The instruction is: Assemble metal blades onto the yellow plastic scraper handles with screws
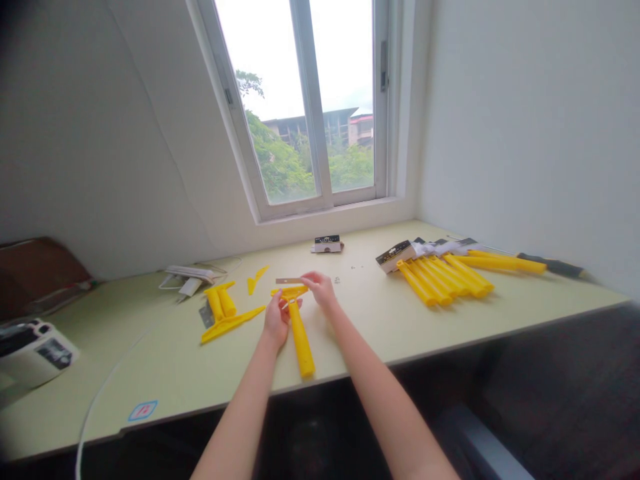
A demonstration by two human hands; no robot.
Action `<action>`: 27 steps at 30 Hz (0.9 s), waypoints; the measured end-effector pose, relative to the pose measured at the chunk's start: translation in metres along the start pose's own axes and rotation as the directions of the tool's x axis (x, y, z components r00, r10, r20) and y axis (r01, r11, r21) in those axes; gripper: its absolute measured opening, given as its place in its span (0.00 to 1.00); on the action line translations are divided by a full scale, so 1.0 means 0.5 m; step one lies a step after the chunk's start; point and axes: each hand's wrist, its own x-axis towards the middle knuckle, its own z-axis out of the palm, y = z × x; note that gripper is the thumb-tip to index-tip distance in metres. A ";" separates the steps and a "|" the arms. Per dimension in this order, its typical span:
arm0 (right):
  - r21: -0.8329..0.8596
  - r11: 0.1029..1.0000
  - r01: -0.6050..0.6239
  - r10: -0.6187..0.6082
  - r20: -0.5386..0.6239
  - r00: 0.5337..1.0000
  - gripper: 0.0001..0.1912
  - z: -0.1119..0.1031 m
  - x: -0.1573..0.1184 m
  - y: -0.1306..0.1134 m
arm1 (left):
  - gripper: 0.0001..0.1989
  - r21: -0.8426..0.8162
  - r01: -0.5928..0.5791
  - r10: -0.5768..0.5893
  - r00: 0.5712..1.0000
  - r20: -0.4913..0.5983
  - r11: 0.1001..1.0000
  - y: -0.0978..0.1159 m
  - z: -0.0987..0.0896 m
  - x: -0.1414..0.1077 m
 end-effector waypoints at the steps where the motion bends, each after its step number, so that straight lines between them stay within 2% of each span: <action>1: 0.053 0.998 -0.014 0.016 -0.025 1.000 0.10 -0.001 0.000 -0.002 | 0.09 0.004 -0.002 0.002 1.000 -0.009 1.000 0.000 0.000 -0.001; 8: 0.366 0.929 -0.055 0.145 -0.223 0.964 0.14 -0.008 -0.001 -0.018 | 0.09 0.043 -0.023 0.023 1.000 0.011 0.999 -0.005 0.000 -0.002; 12: 0.507 0.856 -0.099 0.289 -0.312 0.905 0.12 -0.022 0.008 -0.018 | 0.10 0.089 -0.029 0.025 0.999 0.047 0.996 -0.008 -0.002 -0.002; 16: 0.601 0.798 -0.052 0.332 -0.365 0.870 0.07 -0.033 0.016 -0.020 | 0.11 0.102 -0.014 0.007 0.998 0.067 0.995 -0.009 -0.004 -0.001; 18: 0.630 0.773 -0.068 0.354 -0.339 0.872 0.06 -0.034 0.016 -0.025 | 0.11 0.105 -0.007 0.000 0.997 0.072 0.994 -0.009 -0.005 0.000; 22: 0.661 0.724 -0.197 0.409 -0.180 0.895 0.08 -0.032 0.011 -0.033 | 0.12 0.112 -0.003 -0.006 0.997 0.082 0.994 -0.011 -0.006 0.002; 27: 0.725 0.668 -0.167 0.347 -0.105 0.932 0.08 -0.029 0.011 -0.031 | 0.11 0.112 -0.010 0.001 0.997 0.080 0.994 -0.011 -0.006 0.001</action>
